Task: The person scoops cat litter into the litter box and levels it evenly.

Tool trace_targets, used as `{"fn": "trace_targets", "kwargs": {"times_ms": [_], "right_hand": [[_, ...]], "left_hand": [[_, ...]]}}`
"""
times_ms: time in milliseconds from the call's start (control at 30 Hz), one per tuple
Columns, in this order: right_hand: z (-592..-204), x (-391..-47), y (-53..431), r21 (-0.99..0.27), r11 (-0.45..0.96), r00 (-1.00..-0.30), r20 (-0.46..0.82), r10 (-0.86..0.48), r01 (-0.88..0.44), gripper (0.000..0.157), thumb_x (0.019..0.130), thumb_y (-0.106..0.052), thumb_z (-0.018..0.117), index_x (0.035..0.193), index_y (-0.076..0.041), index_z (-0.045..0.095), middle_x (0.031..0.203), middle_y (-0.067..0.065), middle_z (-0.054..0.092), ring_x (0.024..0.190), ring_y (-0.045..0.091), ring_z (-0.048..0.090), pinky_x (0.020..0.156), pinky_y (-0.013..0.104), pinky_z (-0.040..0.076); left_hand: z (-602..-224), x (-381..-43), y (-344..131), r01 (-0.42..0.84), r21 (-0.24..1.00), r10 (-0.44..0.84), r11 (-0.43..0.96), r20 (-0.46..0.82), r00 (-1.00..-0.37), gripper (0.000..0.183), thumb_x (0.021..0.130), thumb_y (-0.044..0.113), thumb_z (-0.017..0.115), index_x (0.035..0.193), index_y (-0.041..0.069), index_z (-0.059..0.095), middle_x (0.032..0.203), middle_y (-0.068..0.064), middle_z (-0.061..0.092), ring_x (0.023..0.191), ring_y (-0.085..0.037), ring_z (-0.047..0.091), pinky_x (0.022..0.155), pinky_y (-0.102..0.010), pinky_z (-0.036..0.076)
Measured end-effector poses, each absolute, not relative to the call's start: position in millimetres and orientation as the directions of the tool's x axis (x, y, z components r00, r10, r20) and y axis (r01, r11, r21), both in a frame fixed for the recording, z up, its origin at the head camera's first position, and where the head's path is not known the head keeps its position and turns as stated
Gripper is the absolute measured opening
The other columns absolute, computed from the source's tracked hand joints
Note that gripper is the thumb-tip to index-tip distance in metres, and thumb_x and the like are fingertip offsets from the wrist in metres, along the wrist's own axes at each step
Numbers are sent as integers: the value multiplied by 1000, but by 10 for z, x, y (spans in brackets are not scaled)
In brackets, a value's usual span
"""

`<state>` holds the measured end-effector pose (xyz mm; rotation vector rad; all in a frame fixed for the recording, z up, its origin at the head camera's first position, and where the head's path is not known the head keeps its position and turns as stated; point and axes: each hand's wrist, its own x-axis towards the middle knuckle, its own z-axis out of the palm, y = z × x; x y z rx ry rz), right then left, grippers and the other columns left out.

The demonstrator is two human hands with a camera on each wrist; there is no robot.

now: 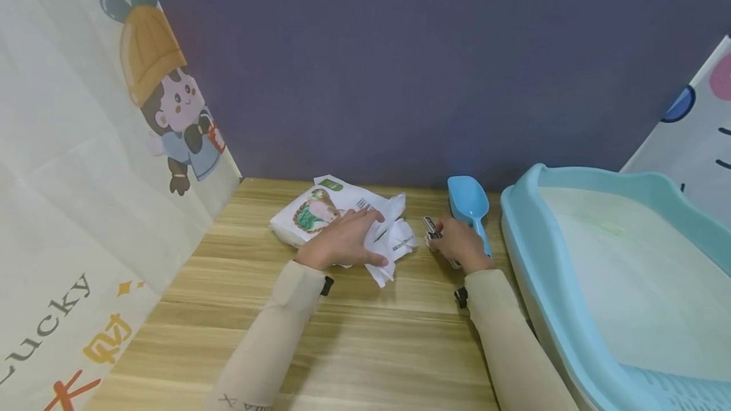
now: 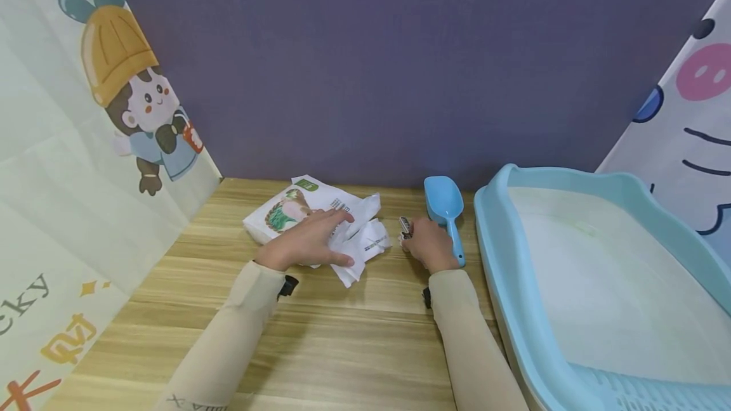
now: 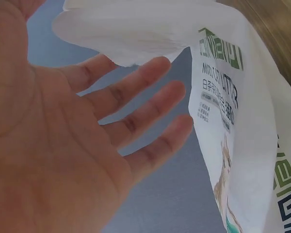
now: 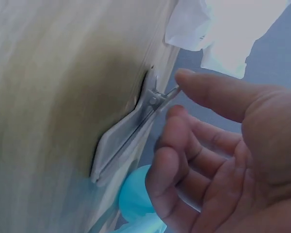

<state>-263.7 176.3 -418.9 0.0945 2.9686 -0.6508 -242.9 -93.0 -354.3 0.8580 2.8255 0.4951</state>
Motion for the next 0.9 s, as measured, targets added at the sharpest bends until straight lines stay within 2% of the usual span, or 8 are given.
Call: {"fn": "trace_targets", "kwargs": {"times_ms": [133,200,400,533,667,767,900], "right_hand": [[-4168,-2636,1776,-416,906,-993,-115,36,81,40,94,-31,69,126,-7,63,103,14,69,78,24,63,60,36,46],[-4148,-2635,1796,-418,905,-996,-82,42,73,38,95,-32,65,124,-7,64,107,15,70,82,26,64,65,39,49],[-4079,-2609,1881,-481,871,-988,57,141,97,40,97,-29,55,123,0,61,119,27,67,103,43,66,82,54,51],[-4050,-2582,1940,-523,842,-972,97,215,134,48,98,-27,53,129,9,51,126,38,55,109,54,59,86,62,49],[-4035,-2558,1994,-509,836,-957,74,282,207,60,99,-27,51,138,17,39,130,42,44,108,59,56,84,66,49],[-4039,-2563,2029,-477,842,-949,48,312,253,65,99,-27,49,141,20,34,129,43,44,107,61,57,81,66,49],[-4056,-2581,2072,-461,837,-946,-16,324,295,65,99,-26,47,142,21,33,130,41,45,113,59,55,85,67,49]], "left_hand": [[-3539,-2422,-927,524,349,570,777,-39,-821,81,81,51,82,148,18,50,154,-1,51,145,-32,43,119,-56,32],[-3540,-2421,-924,524,348,571,777,-41,-820,81,82,51,82,148,17,50,155,-2,51,145,-31,43,119,-55,33],[-3549,-2421,-908,546,350,594,761,-37,-804,79,82,50,82,147,16,52,155,-6,50,147,-27,42,120,-48,34],[-3557,-2423,-899,558,367,609,744,-29,-793,78,82,49,82,146,15,53,154,-5,51,147,-25,43,121,-45,34],[-3560,-2429,-894,563,412,626,716,-23,-779,74,83,46,82,144,13,55,149,-4,56,142,-24,49,118,-42,38],[-3572,-2445,-880,575,430,643,696,-18,-765,67,86,44,79,141,11,58,145,-5,60,137,-23,54,115,-39,41],[-3609,-2465,-854,594,440,664,673,-6,-748,58,93,42,72,137,8,61,139,-6,64,131,-22,58,111,-38,45]]}}
